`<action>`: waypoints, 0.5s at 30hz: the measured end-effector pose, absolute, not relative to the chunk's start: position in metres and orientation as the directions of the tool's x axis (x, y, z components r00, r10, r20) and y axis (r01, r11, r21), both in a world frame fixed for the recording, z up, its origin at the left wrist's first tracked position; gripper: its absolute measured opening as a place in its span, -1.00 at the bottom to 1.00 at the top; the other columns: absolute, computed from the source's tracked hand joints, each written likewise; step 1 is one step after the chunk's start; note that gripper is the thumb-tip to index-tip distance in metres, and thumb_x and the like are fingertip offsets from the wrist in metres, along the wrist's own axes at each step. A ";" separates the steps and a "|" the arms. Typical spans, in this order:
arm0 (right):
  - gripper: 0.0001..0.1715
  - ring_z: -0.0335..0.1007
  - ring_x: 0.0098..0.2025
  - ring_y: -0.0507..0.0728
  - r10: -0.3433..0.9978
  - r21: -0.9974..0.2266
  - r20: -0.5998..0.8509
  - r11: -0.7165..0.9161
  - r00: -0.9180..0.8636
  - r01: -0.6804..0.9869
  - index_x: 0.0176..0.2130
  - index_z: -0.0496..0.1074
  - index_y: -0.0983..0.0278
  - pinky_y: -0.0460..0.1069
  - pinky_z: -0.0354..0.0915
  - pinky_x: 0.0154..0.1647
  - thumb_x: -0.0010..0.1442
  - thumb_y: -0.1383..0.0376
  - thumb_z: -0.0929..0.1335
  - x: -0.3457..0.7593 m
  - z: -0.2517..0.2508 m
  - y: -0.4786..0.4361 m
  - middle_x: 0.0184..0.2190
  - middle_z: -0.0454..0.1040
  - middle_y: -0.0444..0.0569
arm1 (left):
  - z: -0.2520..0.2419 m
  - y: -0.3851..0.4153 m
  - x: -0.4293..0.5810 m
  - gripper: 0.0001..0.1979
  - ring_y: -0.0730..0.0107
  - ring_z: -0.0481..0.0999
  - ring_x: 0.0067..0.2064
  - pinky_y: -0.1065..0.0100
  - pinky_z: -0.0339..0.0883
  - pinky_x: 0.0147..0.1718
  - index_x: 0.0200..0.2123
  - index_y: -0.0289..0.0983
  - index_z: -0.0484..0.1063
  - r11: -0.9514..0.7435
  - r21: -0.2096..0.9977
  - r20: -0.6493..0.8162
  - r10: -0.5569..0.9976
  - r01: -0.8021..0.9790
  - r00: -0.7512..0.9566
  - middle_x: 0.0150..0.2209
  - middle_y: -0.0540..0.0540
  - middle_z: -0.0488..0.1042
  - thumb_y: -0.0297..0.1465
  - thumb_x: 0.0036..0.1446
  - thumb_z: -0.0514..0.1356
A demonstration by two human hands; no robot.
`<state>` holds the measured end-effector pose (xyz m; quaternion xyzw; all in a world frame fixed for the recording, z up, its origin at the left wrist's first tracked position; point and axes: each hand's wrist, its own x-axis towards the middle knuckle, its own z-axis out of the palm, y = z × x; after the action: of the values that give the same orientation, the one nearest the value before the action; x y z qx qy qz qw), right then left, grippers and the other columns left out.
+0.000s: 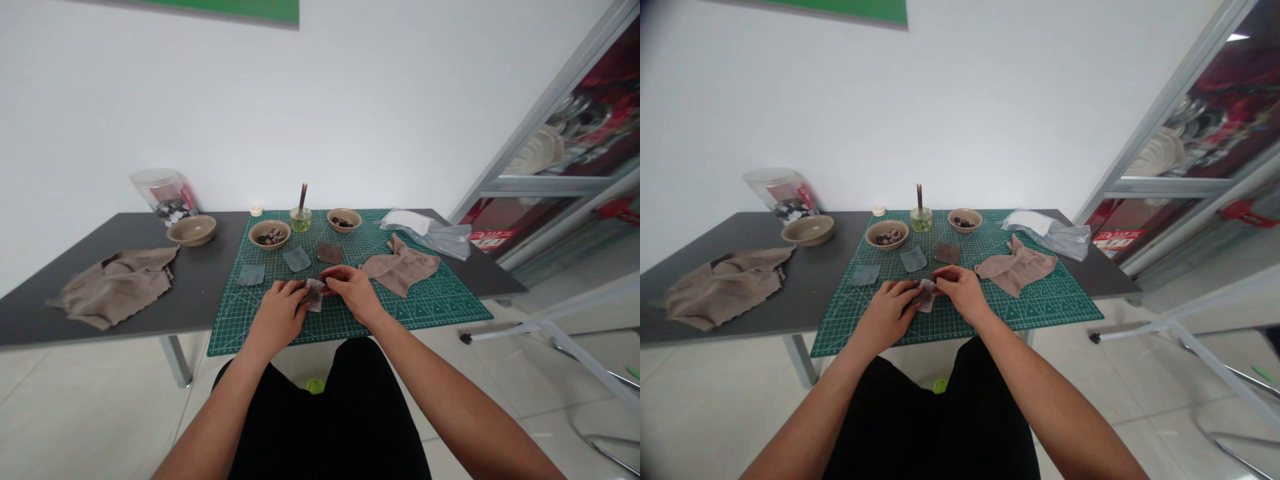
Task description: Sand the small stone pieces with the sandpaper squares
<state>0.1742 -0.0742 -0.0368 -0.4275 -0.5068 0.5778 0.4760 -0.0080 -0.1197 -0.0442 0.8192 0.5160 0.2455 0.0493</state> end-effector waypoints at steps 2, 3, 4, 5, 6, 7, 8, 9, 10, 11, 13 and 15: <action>-0.79 0.44 -0.45 0.04 0.985 -0.994 -0.015 -0.034 -0.172 -0.108 -0.37 0.55 0.26 -0.04 0.41 -0.38 -0.11 0.26 0.43 0.175 -0.036 -0.074 -0.44 0.56 -0.11 | -0.044 -0.120 -0.008 -0.67 0.07 0.33 0.01 0.00 0.31 -0.02 0.02 -0.20 0.48 -0.461 0.335 0.352 0.870 0.822 0.344 0.06 -0.17 0.46 -0.39 0.24 0.06; -0.78 0.44 -0.45 0.03 0.985 -0.994 -0.017 -0.034 -0.170 -0.101 -0.37 0.56 0.26 -0.04 0.41 -0.38 -0.11 0.27 0.42 0.176 -0.036 -0.074 -0.43 0.57 -0.11 | -0.044 -0.120 -0.007 -0.67 0.07 0.33 0.01 0.00 0.31 -0.02 0.03 -0.20 0.48 -0.458 0.334 0.351 0.872 0.824 0.342 0.06 -0.17 0.46 -0.40 0.23 0.07; -0.78 0.43 -0.45 0.03 0.986 -0.995 -0.018 -0.034 -0.168 -0.093 -0.36 0.57 0.26 -0.05 0.40 -0.37 -0.11 0.28 0.41 0.176 -0.036 -0.074 -0.43 0.58 -0.10 | -0.044 -0.120 -0.007 -0.67 0.06 0.33 0.01 0.00 0.31 -0.01 0.03 -0.20 0.48 -0.455 0.332 0.348 0.873 0.826 0.341 0.06 -0.16 0.46 -0.40 0.23 0.07; -0.77 0.43 -0.46 0.03 0.986 -0.996 -0.018 -0.033 -0.166 -0.085 -0.35 0.58 0.26 -0.05 0.40 -0.37 -0.11 0.29 0.40 0.177 -0.036 -0.074 -0.42 0.58 -0.10 | -0.044 -0.120 -0.007 -0.67 0.06 0.33 0.01 0.00 0.31 -0.01 0.03 -0.20 0.48 -0.452 0.330 0.344 0.875 0.829 0.341 0.06 -0.16 0.46 -0.40 0.23 0.07; -0.76 0.43 -0.46 0.02 0.986 -0.996 -0.019 -0.032 -0.166 -0.080 -0.35 0.59 0.27 -0.04 0.40 -0.36 -0.10 0.29 0.40 0.177 -0.036 -0.074 -0.42 0.59 -0.09 | -0.043 -0.121 -0.007 -0.66 0.06 0.33 0.01 0.00 0.31 -0.01 0.03 -0.21 0.47 -0.450 0.326 0.340 0.876 0.831 0.342 0.07 -0.16 0.45 -0.40 0.23 0.07; -0.76 0.43 -0.45 0.03 0.985 -0.997 -0.019 -0.032 -0.171 -0.074 -0.34 0.59 0.27 -0.04 0.39 -0.36 -0.09 0.29 0.40 0.177 -0.037 -0.074 -0.41 0.59 -0.08 | -0.043 -0.121 -0.007 -0.66 0.06 0.33 0.01 0.00 0.31 -0.01 0.03 -0.21 0.47 -0.450 0.325 0.335 0.877 0.832 0.344 0.07 -0.17 0.45 -0.40 0.23 0.07; -0.75 0.44 -0.45 0.03 0.984 -0.997 -0.018 -0.031 -0.180 -0.068 -0.33 0.60 0.27 -0.03 0.39 -0.34 -0.08 0.29 0.40 0.177 -0.037 -0.074 -0.40 0.60 -0.07 | -0.043 -0.121 -0.007 -0.66 0.06 0.33 0.01 -0.01 0.31 -0.01 0.04 -0.22 0.47 -0.451 0.325 0.333 0.877 0.831 0.345 0.07 -0.17 0.45 -0.40 0.23 0.06; -0.74 0.44 -0.43 0.04 0.981 -0.998 -0.017 -0.030 -0.191 -0.062 -0.31 0.60 0.27 -0.02 0.39 -0.33 -0.08 0.28 0.41 0.178 -0.038 -0.074 -0.39 0.60 -0.07 | -0.043 -0.121 -0.007 -0.66 0.06 0.33 0.01 -0.01 0.31 -0.01 0.04 -0.21 0.47 -0.452 0.328 0.333 0.877 0.830 0.346 0.07 -0.17 0.45 -0.40 0.23 0.07; -0.73 0.44 -0.43 0.04 0.979 -0.998 -0.016 -0.028 -0.201 -0.058 -0.30 0.60 0.27 -0.01 0.39 -0.32 -0.08 0.26 0.43 0.178 -0.039 -0.074 -0.38 0.60 -0.06 | -0.043 -0.121 -0.008 -0.66 0.06 0.33 0.01 -0.01 0.31 -0.01 0.04 -0.20 0.47 -0.453 0.332 0.333 0.877 0.827 0.347 0.06 -0.16 0.46 -0.40 0.23 0.07; -0.71 0.45 -0.42 0.05 0.978 -0.998 -0.015 -0.028 -0.209 -0.056 -0.28 0.60 0.26 0.00 0.39 -0.31 -0.08 0.25 0.45 0.178 -0.039 -0.074 -0.37 0.60 -0.05 | -0.044 -0.120 -0.008 -0.66 0.07 0.33 0.01 -0.01 0.31 -0.01 0.04 -0.19 0.47 -0.455 0.336 0.334 0.876 0.825 0.347 0.06 -0.16 0.46 -0.40 0.23 0.07; -0.69 0.44 -0.42 0.05 0.976 -0.998 -0.013 -0.027 -0.218 -0.060 -0.27 0.61 0.26 0.00 0.38 -0.30 -0.09 0.23 0.47 0.179 -0.040 -0.074 -0.37 0.61 -0.04 | -0.044 -0.120 -0.008 -0.66 0.07 0.33 0.01 -0.02 0.31 0.00 0.04 -0.18 0.47 -0.455 0.340 0.335 0.876 0.823 0.346 0.06 -0.16 0.46 -0.39 0.23 0.07; -0.68 0.44 -0.42 0.05 0.974 -0.997 -0.016 -0.032 -0.227 -0.071 -0.27 0.61 0.27 0.00 0.38 -0.30 -0.10 0.22 0.47 0.180 -0.040 -0.074 -0.36 0.61 -0.04 | -0.045 -0.120 -0.008 -0.66 0.07 0.33 0.02 -0.02 0.30 0.01 0.03 -0.17 0.47 -0.454 0.340 0.336 0.876 0.824 0.345 0.06 -0.15 0.46 -0.39 0.23 0.07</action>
<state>0.1796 -0.0742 -0.0398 -0.4269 -0.5287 0.5779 0.4519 -0.0082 -0.1201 -0.0446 0.8182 0.5195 0.2403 0.0550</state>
